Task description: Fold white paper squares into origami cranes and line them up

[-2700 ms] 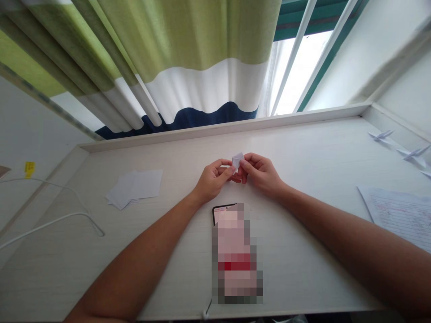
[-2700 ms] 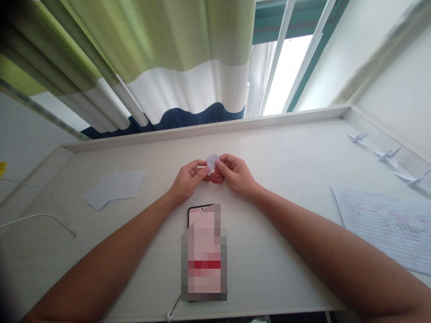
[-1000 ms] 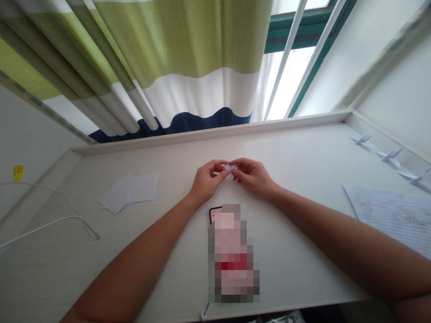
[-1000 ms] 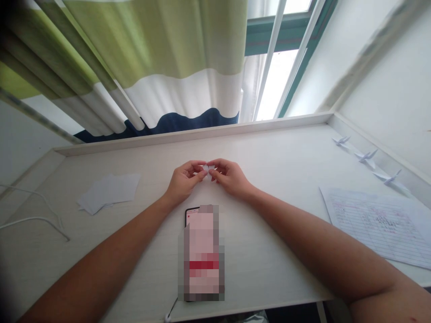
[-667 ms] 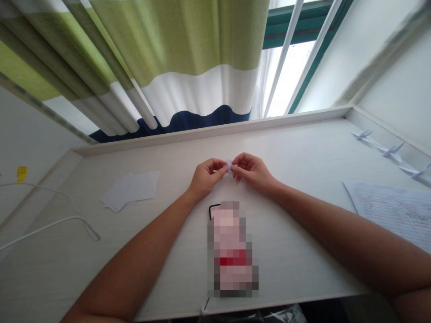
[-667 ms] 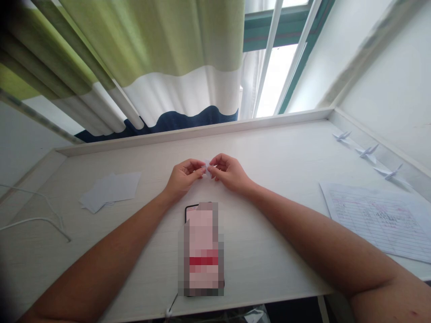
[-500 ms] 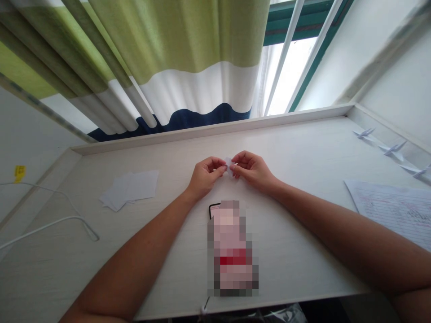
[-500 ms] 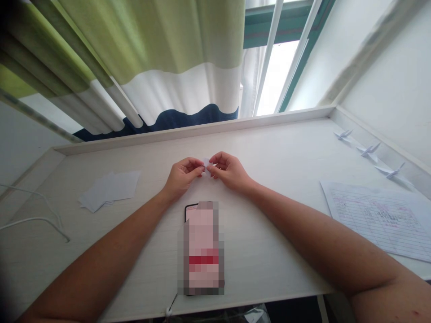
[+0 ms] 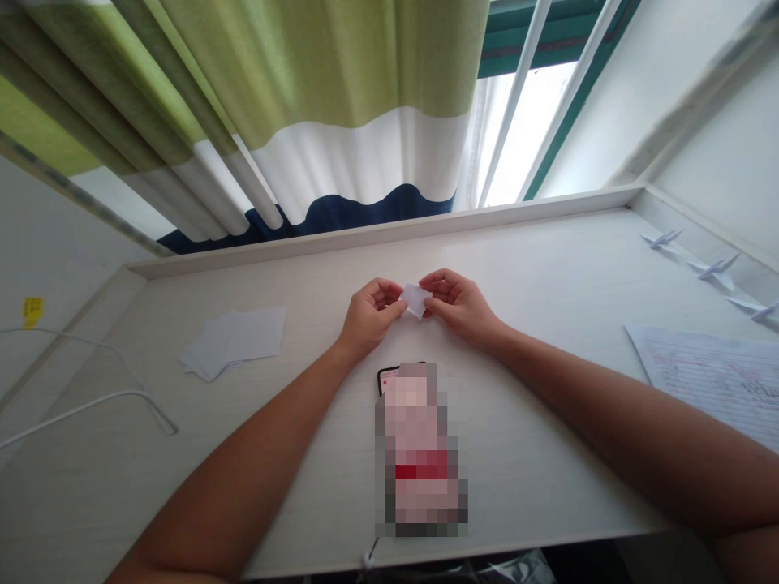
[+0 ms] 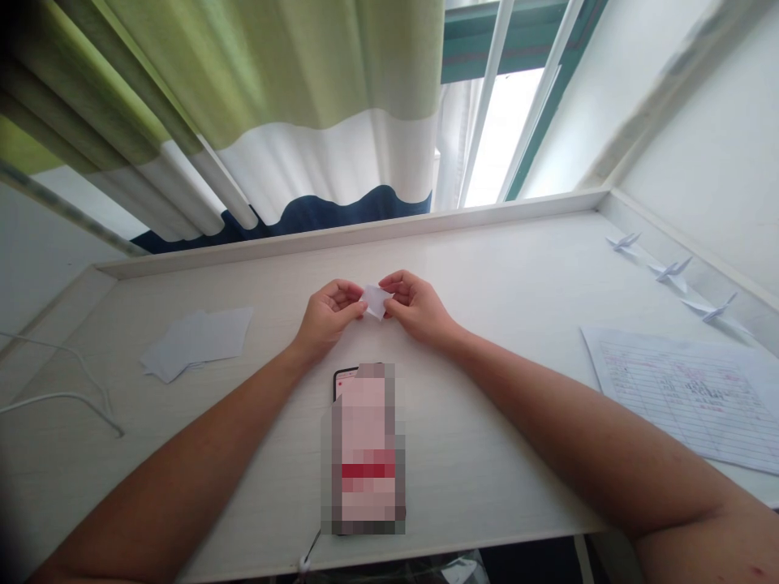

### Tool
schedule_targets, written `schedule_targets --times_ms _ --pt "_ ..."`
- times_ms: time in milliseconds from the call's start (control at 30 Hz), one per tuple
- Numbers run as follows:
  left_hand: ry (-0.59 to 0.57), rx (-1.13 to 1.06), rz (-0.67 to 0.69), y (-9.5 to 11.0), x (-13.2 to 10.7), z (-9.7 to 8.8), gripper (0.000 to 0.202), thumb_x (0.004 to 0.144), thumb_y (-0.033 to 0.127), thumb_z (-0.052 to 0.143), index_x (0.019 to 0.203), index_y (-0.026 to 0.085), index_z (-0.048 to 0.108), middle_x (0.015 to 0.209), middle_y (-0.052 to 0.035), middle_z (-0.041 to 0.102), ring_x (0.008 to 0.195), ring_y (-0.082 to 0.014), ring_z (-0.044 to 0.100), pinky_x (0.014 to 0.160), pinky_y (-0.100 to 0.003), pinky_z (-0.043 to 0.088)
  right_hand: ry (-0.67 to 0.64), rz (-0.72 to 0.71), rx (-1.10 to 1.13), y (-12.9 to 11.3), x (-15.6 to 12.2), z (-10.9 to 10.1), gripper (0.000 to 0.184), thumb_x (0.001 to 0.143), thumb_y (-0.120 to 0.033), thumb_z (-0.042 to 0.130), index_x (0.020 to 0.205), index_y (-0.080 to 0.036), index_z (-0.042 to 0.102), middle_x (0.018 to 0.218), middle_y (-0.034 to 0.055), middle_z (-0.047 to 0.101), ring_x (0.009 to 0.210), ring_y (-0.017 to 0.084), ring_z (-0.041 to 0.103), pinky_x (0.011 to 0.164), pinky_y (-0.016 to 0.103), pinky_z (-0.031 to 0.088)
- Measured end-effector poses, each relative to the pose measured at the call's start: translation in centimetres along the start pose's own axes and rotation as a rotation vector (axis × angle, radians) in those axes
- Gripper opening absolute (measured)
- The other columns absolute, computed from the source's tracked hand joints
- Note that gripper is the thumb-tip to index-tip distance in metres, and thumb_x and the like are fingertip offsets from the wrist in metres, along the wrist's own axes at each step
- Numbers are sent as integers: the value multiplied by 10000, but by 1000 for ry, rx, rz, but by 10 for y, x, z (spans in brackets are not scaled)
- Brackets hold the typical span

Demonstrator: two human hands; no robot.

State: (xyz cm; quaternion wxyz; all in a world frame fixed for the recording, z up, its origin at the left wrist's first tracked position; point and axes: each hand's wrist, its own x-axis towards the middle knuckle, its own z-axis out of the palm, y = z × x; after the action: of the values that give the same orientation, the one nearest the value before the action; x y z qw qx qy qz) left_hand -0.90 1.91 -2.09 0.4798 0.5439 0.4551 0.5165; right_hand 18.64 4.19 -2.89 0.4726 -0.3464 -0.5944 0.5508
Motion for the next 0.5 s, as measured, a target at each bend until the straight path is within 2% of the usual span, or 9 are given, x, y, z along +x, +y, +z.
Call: schedule_targets --times_ms 67,200,300,367,500 --pt "-2 1 -5 0 1 -1 242 738 197 820 937 168 686 903 -29 747 852 -149 707 832 -290 563 17 16 -43 0 0 -1 320 758 -298 807 1041 -210 685 968 51 761 736 170 704 708 355 587" --pt "-44 24 -11 -1 2 -2 212 766 171 799 954 163 702 912 -44 770 873 -162 731 866 -306 584 -2 20 -207 -4 0 -3 276 828 -353 771 1058 -201 750 874 44 756 744 182 683 721 359 560" --pt "-70 60 -5 -2 2 -2 181 810 181 787 974 166 709 929 -52 781 882 -167 738 876 -316 592 -4 10 -343 -7 0 -6 230 859 -334 749 1046 -202 772 854 43 758 742 184 664 717 355 545" --pt "-70 149 6 -3 0 -1 143 844 177 760 980 171 716 944 -54 783 884 -171 735 877 -327 593 -8 23 -444 -8 1 -7 206 859 -301 743 1035 -201 785 851 45 755 728 186 649 713 359 536" --pt "-34 508 107 -3 -4 2 129 879 134 705 991 185 745 1031 -66 783 966 -202 710 963 -382 575 -38 39 -659 -7 4 -10 170 851 -257 741 997 -197 804 864 66 743 778 218 657 762 389 533"
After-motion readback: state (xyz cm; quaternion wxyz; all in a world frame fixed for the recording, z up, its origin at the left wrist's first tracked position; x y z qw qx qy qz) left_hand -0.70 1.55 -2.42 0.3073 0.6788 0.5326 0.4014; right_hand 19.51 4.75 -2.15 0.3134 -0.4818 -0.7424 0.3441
